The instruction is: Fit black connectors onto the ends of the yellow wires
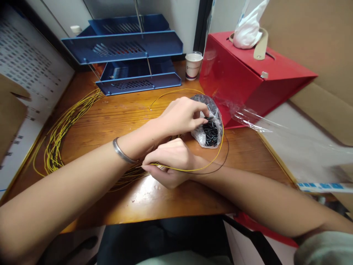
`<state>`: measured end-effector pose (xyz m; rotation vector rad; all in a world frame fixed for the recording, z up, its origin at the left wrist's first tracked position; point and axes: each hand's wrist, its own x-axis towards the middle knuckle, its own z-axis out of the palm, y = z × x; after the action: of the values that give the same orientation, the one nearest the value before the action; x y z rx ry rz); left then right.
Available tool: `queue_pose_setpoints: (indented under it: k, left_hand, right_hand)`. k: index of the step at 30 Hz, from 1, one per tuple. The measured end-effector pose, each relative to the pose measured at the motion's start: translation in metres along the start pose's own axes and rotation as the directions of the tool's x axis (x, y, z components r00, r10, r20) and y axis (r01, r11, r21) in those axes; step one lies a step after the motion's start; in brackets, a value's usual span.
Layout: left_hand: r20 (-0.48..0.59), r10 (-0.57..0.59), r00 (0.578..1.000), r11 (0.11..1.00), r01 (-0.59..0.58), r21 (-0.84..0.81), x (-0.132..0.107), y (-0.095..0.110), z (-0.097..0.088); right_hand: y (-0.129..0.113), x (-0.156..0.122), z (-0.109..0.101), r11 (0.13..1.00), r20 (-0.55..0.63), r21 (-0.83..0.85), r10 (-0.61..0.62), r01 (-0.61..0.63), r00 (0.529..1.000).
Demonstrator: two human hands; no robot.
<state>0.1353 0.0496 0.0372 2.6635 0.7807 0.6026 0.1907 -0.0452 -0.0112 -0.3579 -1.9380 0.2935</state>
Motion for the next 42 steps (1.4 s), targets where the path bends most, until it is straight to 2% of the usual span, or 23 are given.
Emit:
queue_pose_setpoints:
  k: [3,6,9,11,13,16,18,22,26,31,34,36,38,42]
  left_hand:
    - [-0.139,-0.035,0.99,0.995,0.022,-0.094,-0.013,-0.013,-0.009]
    - [-0.249,-0.15,0.957,0.982,0.115,-0.148,-0.033,-0.031,-0.013]
    - [-0.26,-0.244,0.934,0.961,0.197,-0.192,-0.061,-0.043,-0.013]
    - [-0.223,-0.286,0.932,0.95,0.245,-0.196,-0.081,-0.046,-0.015]
    - [-0.209,-0.314,0.926,0.941,0.275,-0.198,-0.099,-0.047,-0.017]
    - [-0.207,-0.353,0.912,0.92,0.299,-0.255,-0.117,-0.046,-0.024]
    - [-0.23,-0.39,0.892,0.898,0.313,-0.311,-0.123,-0.045,-0.027]
    - [-0.271,-0.449,0.851,0.857,0.324,-0.402,-0.127,-0.047,-0.027]
    - [-0.249,-0.487,0.837,0.791,0.302,-0.533,-0.131,-0.047,-0.023]
    - [-0.202,-0.528,0.825,0.686,0.274,-0.674,-0.134,-0.043,-0.02]
    - [-0.17,-0.552,0.816,0.609,0.256,-0.751,-0.134,-0.041,-0.019]
    - [-0.154,-0.555,0.817,0.581,0.249,-0.775,-0.133,-0.04,-0.019]
    - [-0.151,-0.546,0.824,0.595,0.255,-0.762,-0.132,-0.039,-0.02]
    - [-0.173,-0.483,0.858,0.701,0.26,-0.664,-0.132,-0.038,-0.022]
  right_hand:
    - [-0.001,-0.001,0.0,0.988,-0.067,0.002,0.153,-0.153,0.986]
    - [0.001,-0.001,0.001,0.937,-0.166,-0.015,0.342,-0.349,0.925]
    - [0.007,0.001,0.003,0.856,-0.309,0.071,0.506,-0.512,0.805]
    - [0.012,0.002,0.005,0.779,-0.38,0.188,0.619,-0.598,0.687]
    - [0.016,0.003,0.007,0.695,-0.382,0.305,0.716,-0.651,0.585]
    - [0.022,0.004,0.009,0.629,-0.369,0.356,0.774,-0.691,0.515]
    - [0.024,0.004,0.009,0.619,-0.37,0.334,0.78,-0.711,0.505]
    - [0.024,0.005,0.01,0.628,-0.326,0.312,0.776,-0.713,0.541]
    - [0.024,0.006,0.01,0.624,-0.275,0.335,0.782,-0.706,0.56]
    - [0.024,0.008,0.009,0.556,-0.184,0.423,0.826,-0.715,0.533]
    - [0.024,0.008,0.008,0.541,-0.174,0.416,0.836,-0.73,0.521]
    - [0.023,0.008,0.008,0.563,-0.193,0.4,0.823,-0.723,0.535]
    - [0.022,0.008,0.008,0.591,-0.216,0.379,0.805,-0.712,0.553]
    - [0.02,0.007,0.007,0.612,-0.238,0.29,0.791,-0.735,0.564]
